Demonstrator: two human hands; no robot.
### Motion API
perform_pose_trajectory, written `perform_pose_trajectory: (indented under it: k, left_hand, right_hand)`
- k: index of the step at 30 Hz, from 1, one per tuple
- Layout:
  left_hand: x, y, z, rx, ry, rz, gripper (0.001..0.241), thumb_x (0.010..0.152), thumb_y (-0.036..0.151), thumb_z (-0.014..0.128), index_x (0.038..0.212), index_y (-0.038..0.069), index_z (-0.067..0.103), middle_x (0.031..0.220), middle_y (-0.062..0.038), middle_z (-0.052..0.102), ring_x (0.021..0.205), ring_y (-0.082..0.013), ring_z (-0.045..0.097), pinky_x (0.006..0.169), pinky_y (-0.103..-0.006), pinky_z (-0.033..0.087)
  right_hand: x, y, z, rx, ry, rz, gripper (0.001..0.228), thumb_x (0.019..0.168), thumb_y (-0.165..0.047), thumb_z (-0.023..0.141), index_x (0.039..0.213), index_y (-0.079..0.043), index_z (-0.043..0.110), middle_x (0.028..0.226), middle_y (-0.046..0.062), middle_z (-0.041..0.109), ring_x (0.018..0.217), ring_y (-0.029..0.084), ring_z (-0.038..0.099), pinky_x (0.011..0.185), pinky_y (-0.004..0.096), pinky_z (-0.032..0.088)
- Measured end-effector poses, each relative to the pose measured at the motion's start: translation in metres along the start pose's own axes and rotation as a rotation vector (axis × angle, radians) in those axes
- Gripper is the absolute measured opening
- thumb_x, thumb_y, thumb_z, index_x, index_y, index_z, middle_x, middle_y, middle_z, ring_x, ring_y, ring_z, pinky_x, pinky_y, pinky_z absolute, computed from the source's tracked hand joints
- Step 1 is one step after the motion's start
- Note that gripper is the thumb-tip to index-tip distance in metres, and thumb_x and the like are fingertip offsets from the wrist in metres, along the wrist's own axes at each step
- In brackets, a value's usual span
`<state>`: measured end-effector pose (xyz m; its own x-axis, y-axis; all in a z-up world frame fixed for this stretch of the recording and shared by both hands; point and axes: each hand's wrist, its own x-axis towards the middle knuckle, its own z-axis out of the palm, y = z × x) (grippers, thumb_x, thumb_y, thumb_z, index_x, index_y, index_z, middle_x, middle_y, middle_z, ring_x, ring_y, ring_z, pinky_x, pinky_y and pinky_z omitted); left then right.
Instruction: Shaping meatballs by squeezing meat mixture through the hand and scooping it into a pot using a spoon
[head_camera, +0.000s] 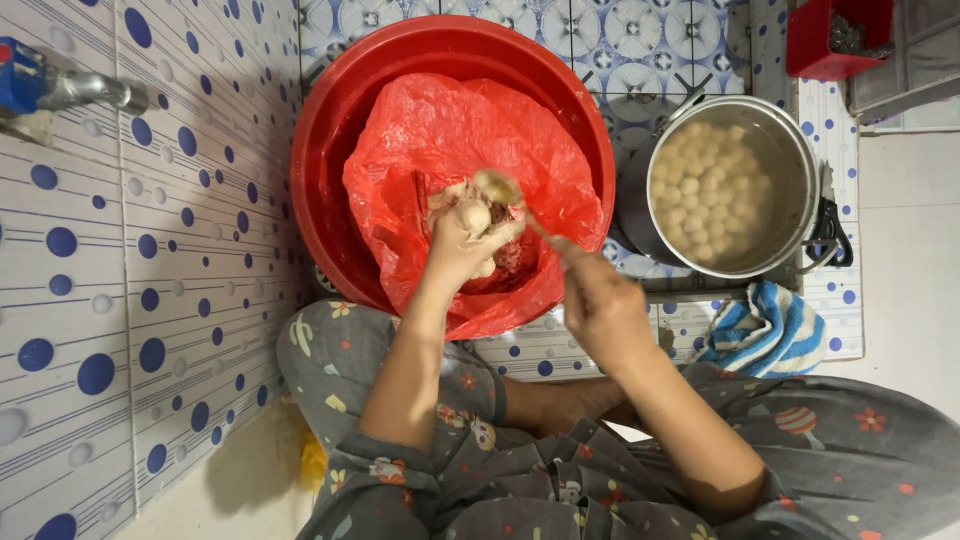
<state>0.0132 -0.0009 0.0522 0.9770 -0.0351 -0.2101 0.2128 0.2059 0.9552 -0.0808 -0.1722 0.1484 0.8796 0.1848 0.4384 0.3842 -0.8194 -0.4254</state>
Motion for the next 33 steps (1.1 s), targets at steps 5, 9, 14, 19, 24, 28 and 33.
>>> perform_pose_trajectory:
  k: [5,9,14,19,24,28,33]
  left_hand:
    - [0.013,-0.039,-0.01,-0.181,-0.055,-0.302,0.038,0.094,0.033,0.057,0.075,0.001,0.062,0.046,-0.011,0.042,0.029,-0.0188,0.044,0.022,-0.038,0.044]
    - [-0.015,0.002,-0.001,-0.126,-0.049,-0.093,0.02,0.089,0.014,0.08,0.084,-0.003,0.07,0.057,-0.017,0.061,0.035,-0.0119,0.048,0.023,-0.0289,0.043]
    - [-0.003,-0.036,-0.004,-0.085,-0.082,-0.037,0.022,0.083,0.003,0.082,0.1,0.001,0.067,0.07,-0.012,0.069,0.043,-0.0082,0.05,0.028,-0.0237,0.049]
    - [0.001,-0.033,-0.009,0.097,-0.004,0.087,0.029,0.082,0.007,0.083,0.065,0.005,0.06,0.045,-0.009,0.057,0.032,-0.0117,0.05,0.023,-0.0277,0.045]
    - [0.0,-0.042,-0.004,-0.108,-0.077,0.087,0.03,0.073,0.005,0.088,0.081,0.003,0.058,0.055,-0.011,0.062,0.043,-0.0121,0.06,0.031,-0.0259,0.05]
    - [-0.003,-0.03,-0.008,-0.347,-0.101,-0.199,0.022,0.082,0.017,0.081,0.083,0.005,0.062,0.056,-0.004,0.052,0.038,-0.0069,0.05,0.029,-0.0179,0.042]
    - [-0.01,-0.01,-0.004,-0.168,-0.058,0.012,0.04,0.076,0.0,0.089,0.102,-0.005,0.059,0.08,-0.016,0.066,0.076,-0.0228,0.071,0.069,-0.0344,0.067]
  right_hand:
    - [0.005,0.005,-0.009,0.1,0.064,0.06,0.026,0.095,0.006,0.062,0.116,-0.003,0.076,0.091,0.014,0.077,0.083,0.031,0.075,0.072,0.036,0.06]
    - [0.007,-0.001,-0.012,0.149,0.053,0.096,0.024,0.093,0.011,0.063,0.113,0.003,0.075,0.095,0.02,0.077,0.088,0.035,0.076,0.076,0.039,0.061]
    - [0.009,-0.006,-0.016,0.149,0.01,0.126,0.024,0.094,0.012,0.062,0.114,0.005,0.074,0.095,0.021,0.076,0.087,0.036,0.076,0.076,0.041,0.061]
    - [0.01,-0.007,-0.018,0.174,-0.004,0.142,0.022,0.095,0.011,0.063,0.112,0.006,0.075,0.094,0.021,0.077,0.087,0.037,0.076,0.074,0.039,0.061]
    - [0.009,-0.006,-0.019,0.173,-0.017,0.142,0.021,0.095,0.01,0.064,0.113,0.006,0.074,0.094,0.021,0.077,0.088,0.037,0.076,0.074,0.039,0.062]
    - [0.009,-0.006,-0.02,0.147,-0.011,0.109,0.021,0.096,0.009,0.063,0.114,0.005,0.074,0.089,0.019,0.075,0.08,0.034,0.075,0.069,0.039,0.062]
    - [-0.004,0.003,-0.01,-0.001,-0.021,0.046,0.029,0.093,0.005,0.065,0.118,-0.005,0.076,0.088,0.011,0.075,0.08,0.029,0.075,0.07,0.036,0.061]
